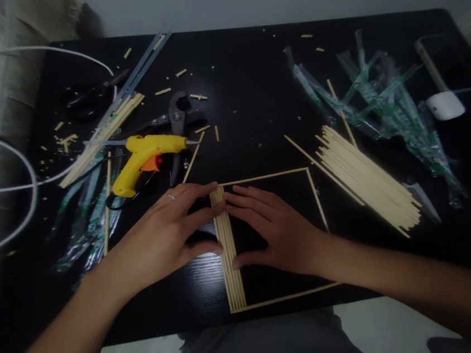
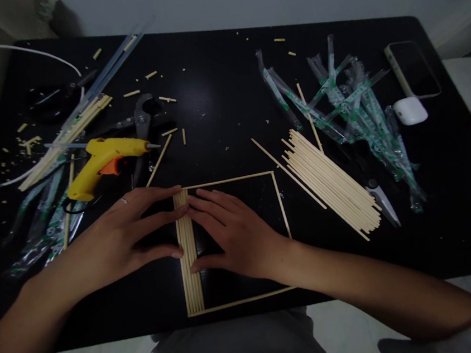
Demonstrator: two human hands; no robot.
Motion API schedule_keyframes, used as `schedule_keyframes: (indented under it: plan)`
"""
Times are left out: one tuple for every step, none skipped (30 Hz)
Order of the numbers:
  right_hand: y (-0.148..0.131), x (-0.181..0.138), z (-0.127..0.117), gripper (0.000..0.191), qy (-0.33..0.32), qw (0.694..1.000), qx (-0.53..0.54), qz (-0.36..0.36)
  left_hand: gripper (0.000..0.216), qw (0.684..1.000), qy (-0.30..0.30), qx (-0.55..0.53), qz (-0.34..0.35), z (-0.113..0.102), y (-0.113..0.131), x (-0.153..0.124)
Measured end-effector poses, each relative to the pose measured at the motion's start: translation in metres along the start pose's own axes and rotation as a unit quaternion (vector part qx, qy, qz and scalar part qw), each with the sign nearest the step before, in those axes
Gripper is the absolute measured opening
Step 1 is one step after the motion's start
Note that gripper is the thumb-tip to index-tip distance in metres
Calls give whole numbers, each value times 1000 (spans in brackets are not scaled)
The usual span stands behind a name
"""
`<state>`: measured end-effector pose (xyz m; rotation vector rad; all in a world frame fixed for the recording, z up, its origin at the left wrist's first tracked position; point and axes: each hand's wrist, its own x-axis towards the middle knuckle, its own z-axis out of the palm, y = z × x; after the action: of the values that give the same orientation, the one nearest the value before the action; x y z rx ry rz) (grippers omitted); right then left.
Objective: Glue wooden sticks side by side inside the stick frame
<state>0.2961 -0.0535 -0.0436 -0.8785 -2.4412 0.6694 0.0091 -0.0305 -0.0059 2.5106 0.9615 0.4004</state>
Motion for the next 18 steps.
schedule_keyframes:
  plan:
    - [0, 0, 0, 93, -1, 1000, 2, 1, 59, 1000, -1, 5, 2, 0, 0, 0]
    - [0, 0, 0, 94, -1, 1000, 4, 2, 59, 1000, -2, 10, 5, 0, 0, 0]
    - [0, 0, 0, 94, -4, 1000, 5, 4, 59, 1000, -1, 14, 8, 0, 0, 0]
    - [-1, 0, 0, 93, -6, 1000, 4, 6, 59, 1000, 1, 16, 12, 0, 1, 0]
    - [-1, 0, 0, 92, -8, 1000, 3, 8, 59, 1000, 2, 16, 15, -1, 1, 1]
    - [-1, 0, -1, 91, -9, 1000, 0, 9, 58, 1000, 3, 14, 14, 0, 1, 1]
    - [-2, 0, -1, 89, -8, 1000, -3, 9, 58, 1000, 4, 11, 13, 0, 1, 1]
    - [-2, 1, -2, 88, -7, 1000, -5, 8, 58, 1000, 5, 7, 12, 0, 1, 1]
    - [-2, 1, -2, 88, -7, 1000, -6, 7, 57, 1000, 5, 3, 8, 0, 1, 1]
    - [-2, 1, -2, 88, -6, 1000, -6, 6, 57, 1000, 5, -1, 5, 0, 1, 1]
    - [-2, 1, -2, 88, -6, 1000, -6, 5, 58, 1000, 5, -5, 2, 0, 1, 1]
    - [-2, 1, -2, 88, -6, 1000, -5, 4, 58, 1000, 4, -7, 0, 0, 1, 1]
    - [-2, 1, -2, 88, -5, 1000, -4, 3, 59, 1000, 3, -9, -2, -1, 1, 1]
    - [-2, 1, -1, 89, -3, 1000, -4, 2, 58, 1000, 3, -10, -3, -1, 1, 2]
    - [-2, 1, -1, 90, -1, 1000, -3, 1, 58, 1000, 2, -11, -3, -1, 1, 2]
    - [-2, 1, -1, 92, 1, 1000, -2, 2, 57, 1000, 3, -13, -1, -2, 1, 2]
    - [-2, 1, -1, 93, 1, 1000, 0, 3, 57, 1000, 3, -13, 1, -2, 1, 2]
    - [-1, 1, -1, 94, -2, 1000, 2, 4, 57, 1000, 3, -12, 4, -2, 1, 2]
